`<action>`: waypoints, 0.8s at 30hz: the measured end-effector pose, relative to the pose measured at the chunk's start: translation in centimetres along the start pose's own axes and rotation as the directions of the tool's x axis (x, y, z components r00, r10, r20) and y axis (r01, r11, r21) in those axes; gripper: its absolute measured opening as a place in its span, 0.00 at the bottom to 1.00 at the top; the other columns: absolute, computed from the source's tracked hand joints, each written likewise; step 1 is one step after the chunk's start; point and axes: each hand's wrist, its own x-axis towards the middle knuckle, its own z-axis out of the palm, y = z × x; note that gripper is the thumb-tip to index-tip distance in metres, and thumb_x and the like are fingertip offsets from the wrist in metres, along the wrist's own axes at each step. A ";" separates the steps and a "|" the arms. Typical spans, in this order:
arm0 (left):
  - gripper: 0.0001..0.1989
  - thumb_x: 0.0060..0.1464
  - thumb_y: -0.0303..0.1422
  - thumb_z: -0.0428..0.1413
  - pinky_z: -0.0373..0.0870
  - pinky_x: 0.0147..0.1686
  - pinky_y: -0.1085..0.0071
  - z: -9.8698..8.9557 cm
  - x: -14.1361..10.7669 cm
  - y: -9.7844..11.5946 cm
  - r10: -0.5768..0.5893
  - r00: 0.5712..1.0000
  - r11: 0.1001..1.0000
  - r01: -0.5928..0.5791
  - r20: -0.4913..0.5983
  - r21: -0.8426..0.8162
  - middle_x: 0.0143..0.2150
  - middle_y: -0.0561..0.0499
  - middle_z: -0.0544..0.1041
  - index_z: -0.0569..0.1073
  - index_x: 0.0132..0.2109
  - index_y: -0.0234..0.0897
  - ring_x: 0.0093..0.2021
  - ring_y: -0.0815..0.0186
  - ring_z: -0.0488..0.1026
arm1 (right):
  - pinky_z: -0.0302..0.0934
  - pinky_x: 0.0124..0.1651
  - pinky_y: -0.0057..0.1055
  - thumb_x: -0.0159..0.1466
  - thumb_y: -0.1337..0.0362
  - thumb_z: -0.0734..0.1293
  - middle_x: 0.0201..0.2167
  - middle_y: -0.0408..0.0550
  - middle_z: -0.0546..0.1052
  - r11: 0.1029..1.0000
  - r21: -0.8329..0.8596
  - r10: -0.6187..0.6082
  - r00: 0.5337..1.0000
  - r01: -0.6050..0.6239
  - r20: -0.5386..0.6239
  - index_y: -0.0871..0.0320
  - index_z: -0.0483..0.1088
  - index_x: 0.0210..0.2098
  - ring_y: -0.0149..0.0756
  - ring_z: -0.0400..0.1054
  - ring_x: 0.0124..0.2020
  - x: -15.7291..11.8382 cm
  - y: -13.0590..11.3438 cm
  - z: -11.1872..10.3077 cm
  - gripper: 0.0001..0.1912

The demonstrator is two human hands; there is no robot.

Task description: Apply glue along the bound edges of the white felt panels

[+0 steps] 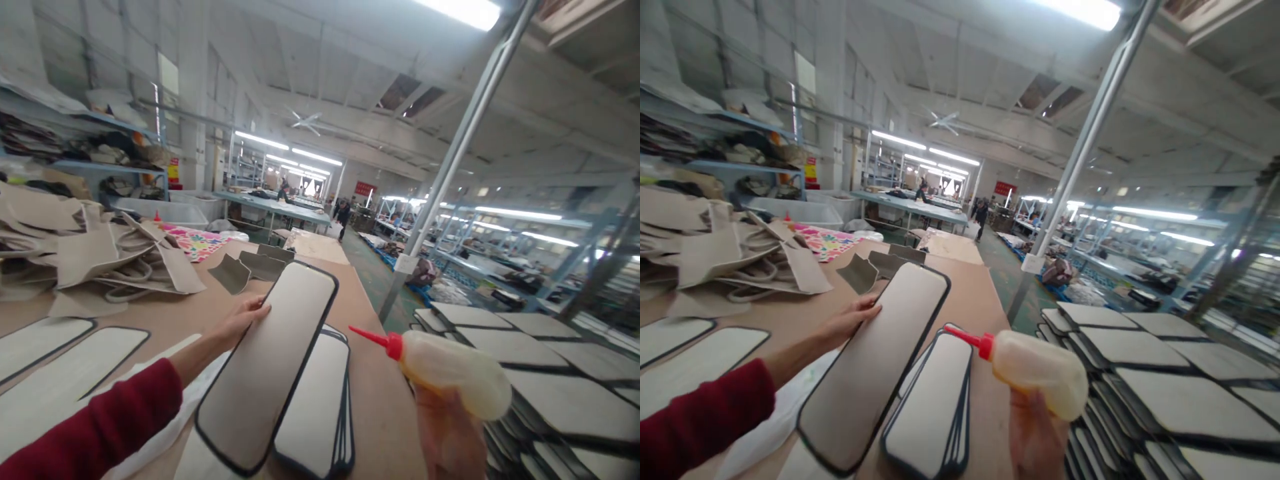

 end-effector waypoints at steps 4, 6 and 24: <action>0.28 0.42 0.40 0.64 0.68 0.31 0.73 0.5 -2.1 1.4 -0.114 0.968 0.988 0.087 0.225 0.125 0.38 0.48 0.79 0.72 0.51 0.35 0.33 0.63 0.74 | 0.64 0.48 0.37 0.45 0.63 0.74 0.40 0.42 0.76 0.995 -0.039 -0.092 0.995 0.094 0.038 0.49 0.70 0.46 0.36 0.69 0.42 2.9 -2.0 -0.9 0.28; 0.27 0.44 0.40 0.62 0.68 0.31 0.73 0.7 -2.7 2.0 -0.148 0.947 0.980 0.102 0.285 0.170 0.40 0.47 0.79 0.71 0.53 0.36 0.34 0.62 0.74 | 0.65 0.45 0.35 0.43 0.65 0.74 0.34 0.40 0.76 0.993 -0.066 -0.093 0.992 0.099 0.082 0.47 0.71 0.44 0.34 0.69 0.37 3.6 -2.6 -1.3 0.27; 0.27 0.51 0.37 0.58 0.70 0.40 0.67 1.3 -3.9 2.6 -0.258 0.860 0.958 0.171 0.440 0.228 0.47 0.44 0.76 0.67 0.58 0.41 0.44 0.54 0.74 | 0.65 0.29 0.29 0.40 0.65 0.76 0.28 0.42 0.76 0.981 -0.196 0.060 0.972 -0.015 0.226 0.50 0.68 0.48 0.36 0.70 0.27 4.8 -3.1 -5.2 0.35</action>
